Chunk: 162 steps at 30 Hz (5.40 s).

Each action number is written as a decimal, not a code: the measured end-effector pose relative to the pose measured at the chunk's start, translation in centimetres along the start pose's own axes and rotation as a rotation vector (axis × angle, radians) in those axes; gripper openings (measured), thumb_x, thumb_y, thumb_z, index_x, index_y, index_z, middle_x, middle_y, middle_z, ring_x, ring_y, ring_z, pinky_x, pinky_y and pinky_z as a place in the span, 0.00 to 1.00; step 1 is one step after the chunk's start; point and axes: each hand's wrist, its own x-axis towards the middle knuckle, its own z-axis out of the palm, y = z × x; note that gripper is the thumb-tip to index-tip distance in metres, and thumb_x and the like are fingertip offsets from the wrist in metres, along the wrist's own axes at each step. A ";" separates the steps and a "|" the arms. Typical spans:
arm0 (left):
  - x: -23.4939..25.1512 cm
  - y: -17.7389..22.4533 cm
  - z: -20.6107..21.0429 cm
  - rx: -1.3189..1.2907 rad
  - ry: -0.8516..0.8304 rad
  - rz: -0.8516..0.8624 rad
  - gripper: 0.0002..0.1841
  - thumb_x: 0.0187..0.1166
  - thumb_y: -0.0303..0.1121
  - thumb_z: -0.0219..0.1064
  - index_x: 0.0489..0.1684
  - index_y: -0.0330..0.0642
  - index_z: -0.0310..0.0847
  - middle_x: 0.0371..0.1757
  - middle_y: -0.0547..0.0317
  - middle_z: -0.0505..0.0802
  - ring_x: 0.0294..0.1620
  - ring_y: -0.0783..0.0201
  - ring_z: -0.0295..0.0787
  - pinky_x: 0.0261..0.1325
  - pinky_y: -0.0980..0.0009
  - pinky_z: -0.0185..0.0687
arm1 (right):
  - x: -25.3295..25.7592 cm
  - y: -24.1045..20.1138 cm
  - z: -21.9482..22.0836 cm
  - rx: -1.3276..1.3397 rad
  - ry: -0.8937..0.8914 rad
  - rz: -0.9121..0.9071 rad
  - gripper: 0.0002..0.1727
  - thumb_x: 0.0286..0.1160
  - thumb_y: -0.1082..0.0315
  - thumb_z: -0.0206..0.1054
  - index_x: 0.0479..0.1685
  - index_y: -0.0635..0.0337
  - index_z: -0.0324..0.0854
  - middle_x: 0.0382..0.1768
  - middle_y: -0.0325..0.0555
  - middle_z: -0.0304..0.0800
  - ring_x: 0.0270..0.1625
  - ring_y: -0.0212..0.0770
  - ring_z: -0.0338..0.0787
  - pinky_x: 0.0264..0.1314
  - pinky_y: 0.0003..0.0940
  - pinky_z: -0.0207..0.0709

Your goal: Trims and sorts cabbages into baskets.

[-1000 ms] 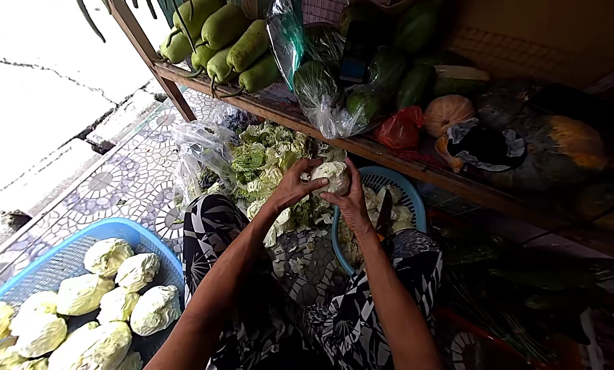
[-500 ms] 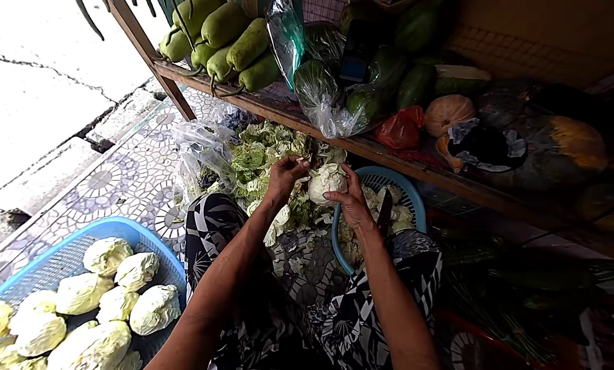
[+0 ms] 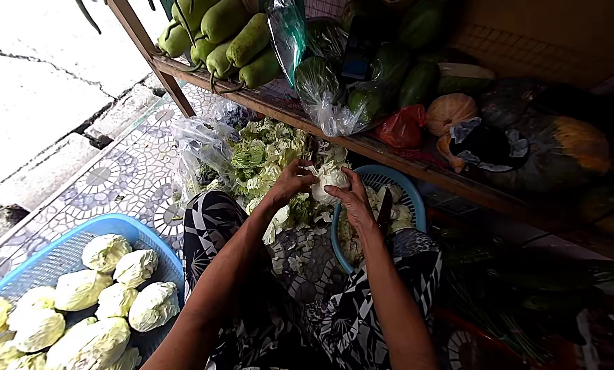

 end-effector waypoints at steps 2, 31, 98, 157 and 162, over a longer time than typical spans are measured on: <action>-0.2 0.0 0.1 0.042 -0.015 0.042 0.29 0.82 0.29 0.68 0.82 0.47 0.62 0.55 0.49 0.88 0.45 0.59 0.89 0.48 0.61 0.88 | 0.0 -0.1 -0.1 0.034 0.018 0.030 0.41 0.65 0.74 0.79 0.82 0.63 0.64 0.72 0.60 0.75 0.65 0.46 0.82 0.65 0.41 0.79; 0.3 -1.2 0.4 0.244 0.128 0.396 0.07 0.87 0.28 0.60 0.56 0.36 0.72 0.47 0.47 0.86 0.37 0.61 0.86 0.43 0.61 0.87 | 1.3 0.3 -0.9 0.469 0.165 0.201 0.16 0.85 0.61 0.60 0.66 0.56 0.75 0.56 0.50 0.85 0.55 0.44 0.87 0.53 0.42 0.85; 0.2 -0.9 0.0 0.104 0.086 0.213 0.15 0.93 0.41 0.54 0.67 0.44 0.75 0.57 0.51 0.87 0.47 0.62 0.86 0.48 0.62 0.84 | 0.6 2.2 0.2 0.855 -0.046 0.316 0.34 0.79 0.36 0.44 0.69 0.51 0.71 0.57 0.61 0.85 0.49 0.60 0.90 0.41 0.55 0.87; 0.8 -1.1 0.7 -0.104 0.232 0.095 0.07 0.87 0.23 0.57 0.56 0.36 0.78 0.46 0.54 0.85 0.40 0.66 0.84 0.50 0.65 0.85 | 0.5 0.8 0.6 0.757 0.091 0.238 0.26 0.88 0.46 0.40 0.68 0.53 0.70 0.52 0.56 0.85 0.39 0.48 0.90 0.32 0.39 0.85; 0.9 -1.2 0.3 -0.037 0.334 0.046 0.16 0.94 0.39 0.50 0.68 0.39 0.72 0.61 0.44 0.82 0.54 0.54 0.83 0.56 0.52 0.81 | 0.9 1.6 -0.5 0.685 -0.012 -0.061 0.39 0.58 0.51 0.75 0.73 0.48 0.66 0.60 0.45 0.85 0.58 0.41 0.88 0.57 0.42 0.86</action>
